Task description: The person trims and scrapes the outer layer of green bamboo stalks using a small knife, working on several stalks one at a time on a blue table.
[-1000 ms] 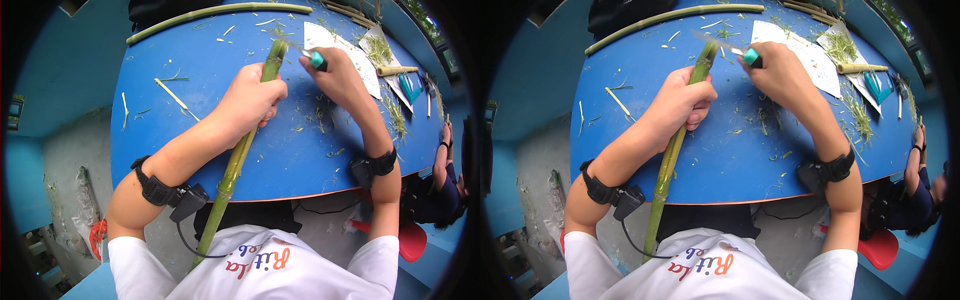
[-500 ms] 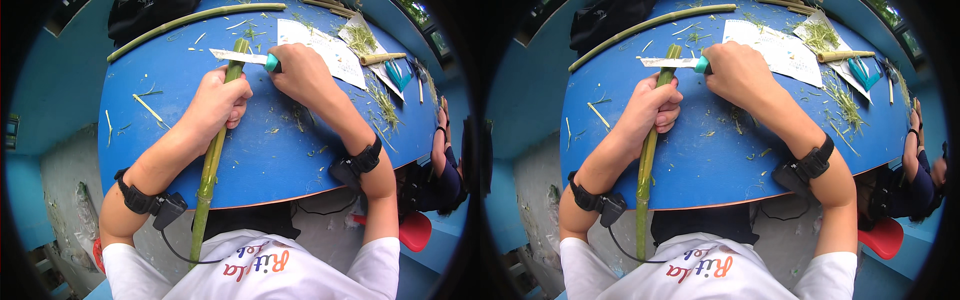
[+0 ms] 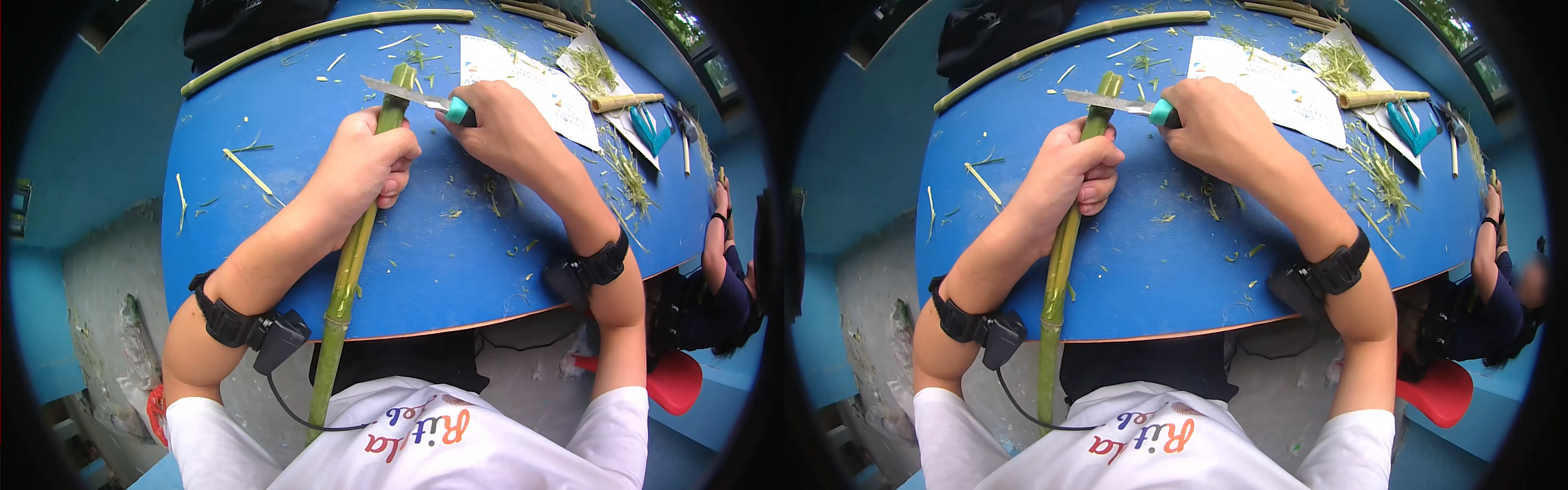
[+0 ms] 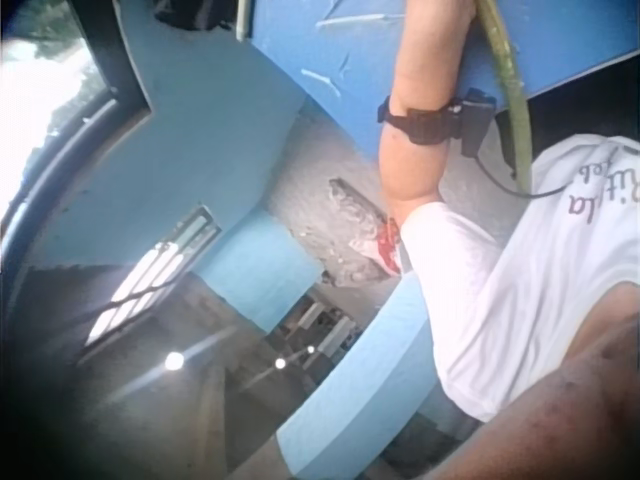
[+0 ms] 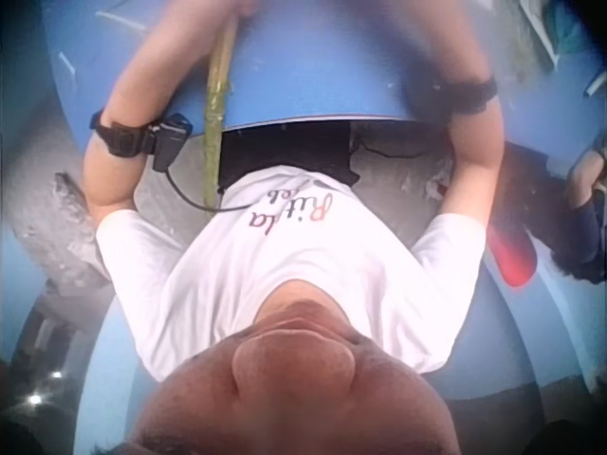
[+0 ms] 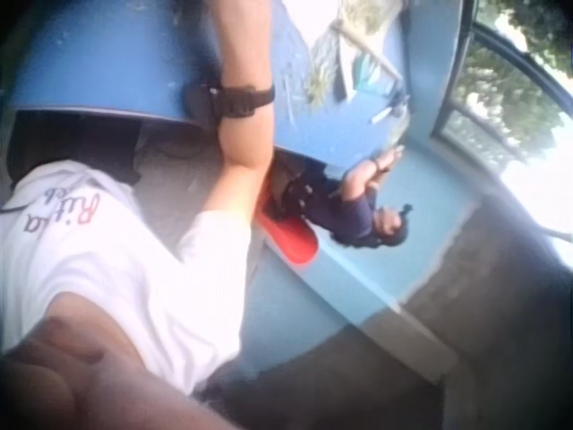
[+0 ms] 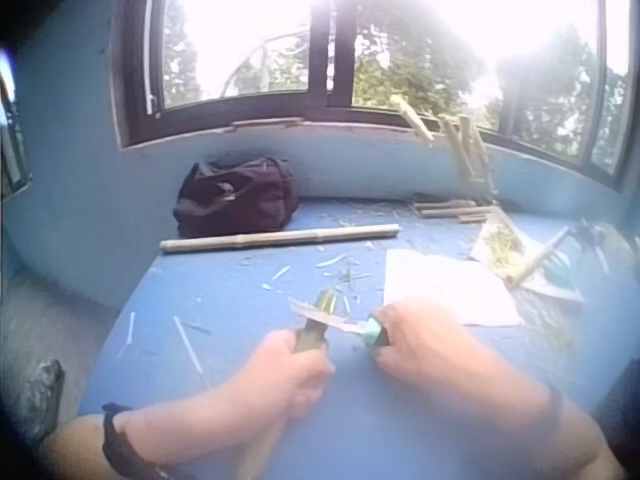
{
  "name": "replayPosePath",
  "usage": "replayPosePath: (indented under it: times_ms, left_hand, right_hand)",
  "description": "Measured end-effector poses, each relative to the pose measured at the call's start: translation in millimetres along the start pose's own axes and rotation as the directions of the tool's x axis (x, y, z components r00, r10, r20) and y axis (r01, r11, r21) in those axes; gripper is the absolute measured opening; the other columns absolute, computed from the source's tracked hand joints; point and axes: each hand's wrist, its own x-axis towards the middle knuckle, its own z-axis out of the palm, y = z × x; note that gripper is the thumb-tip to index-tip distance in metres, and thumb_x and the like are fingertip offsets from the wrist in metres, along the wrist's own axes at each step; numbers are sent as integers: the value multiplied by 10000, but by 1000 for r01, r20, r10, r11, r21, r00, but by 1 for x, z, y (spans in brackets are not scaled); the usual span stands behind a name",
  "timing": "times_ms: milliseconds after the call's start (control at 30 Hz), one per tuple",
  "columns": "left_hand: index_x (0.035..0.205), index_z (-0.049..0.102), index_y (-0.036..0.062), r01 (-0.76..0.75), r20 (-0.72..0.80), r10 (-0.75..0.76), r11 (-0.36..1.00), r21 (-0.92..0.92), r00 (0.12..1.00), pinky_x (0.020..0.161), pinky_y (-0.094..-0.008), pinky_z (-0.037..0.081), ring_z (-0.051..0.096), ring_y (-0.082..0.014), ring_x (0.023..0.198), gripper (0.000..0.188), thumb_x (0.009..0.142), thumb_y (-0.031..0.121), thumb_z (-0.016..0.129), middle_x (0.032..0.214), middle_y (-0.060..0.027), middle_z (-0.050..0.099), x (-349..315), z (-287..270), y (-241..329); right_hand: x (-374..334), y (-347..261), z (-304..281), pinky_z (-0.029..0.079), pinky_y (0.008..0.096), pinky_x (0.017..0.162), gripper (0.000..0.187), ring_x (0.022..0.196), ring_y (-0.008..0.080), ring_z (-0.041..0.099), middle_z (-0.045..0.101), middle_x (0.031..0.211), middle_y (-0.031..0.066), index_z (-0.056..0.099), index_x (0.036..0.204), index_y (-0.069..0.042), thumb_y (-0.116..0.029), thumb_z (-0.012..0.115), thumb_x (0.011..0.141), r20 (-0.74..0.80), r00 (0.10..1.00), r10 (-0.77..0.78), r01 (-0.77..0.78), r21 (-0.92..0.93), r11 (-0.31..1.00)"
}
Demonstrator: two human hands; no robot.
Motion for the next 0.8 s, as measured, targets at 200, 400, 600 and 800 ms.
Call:
replayPosePath:
  times_ms: [200, 400, 600, 800]
  left_hand:
    - [856, 419, 107, -12, -24, 14, 997, 74, 1000, 393, -185, 288, 360, -12, 452, 141, 841, 70, 554, 628, 62, 379, -3, 3, -4]
    - [796, 442, 72, -45, -28, 47, 996, 75, 999, 408, -232, 330, 389, -58, 464, 89, 816, 77, 528, 630, 9, 433, -3, -1, -2]
    - [834, 401, 123, -20, 13, 19, 997, 68, 1000, 376, -175, 287, 361, -7, 441, 156, 844, 55, 541, 616, 66, 372, -6, 5, 1]
    - [828, 399, 120, -13, -19, 14, 999, 51, 1000, 363, -171, 300, 375, -6, 427, 168, 837, 55, 553, 606, 70, 380, -1, 0, 0]
  right_hand:
    - [-2, -7, 0, 502, 467, 660, 108, 699, 406, 621, 629, 702, 217, 635, 742, 3, -98, 601, 723, 60, 996, 66, -66, 9, 998]
    - [9, 3, 6, 514, 465, 665, 113, 706, 408, 630, 637, 720, 228, 652, 753, -7, -97, 604, 703, -151, 989, -10, -16, -172, 985]
    - [21, 43, -6, 519, 468, 716, 183, 779, 409, 648, 651, 794, 237, 666, 792, -11, -177, 592, 807, -317, 942, 110, -193, -243, 951]
    - [13, 25, -39, 465, 464, 669, 256, 689, 395, 600, 618, 725, 225, 647, 829, 7, -243, 610, 867, -88, 977, 195, -184, 116, 976]
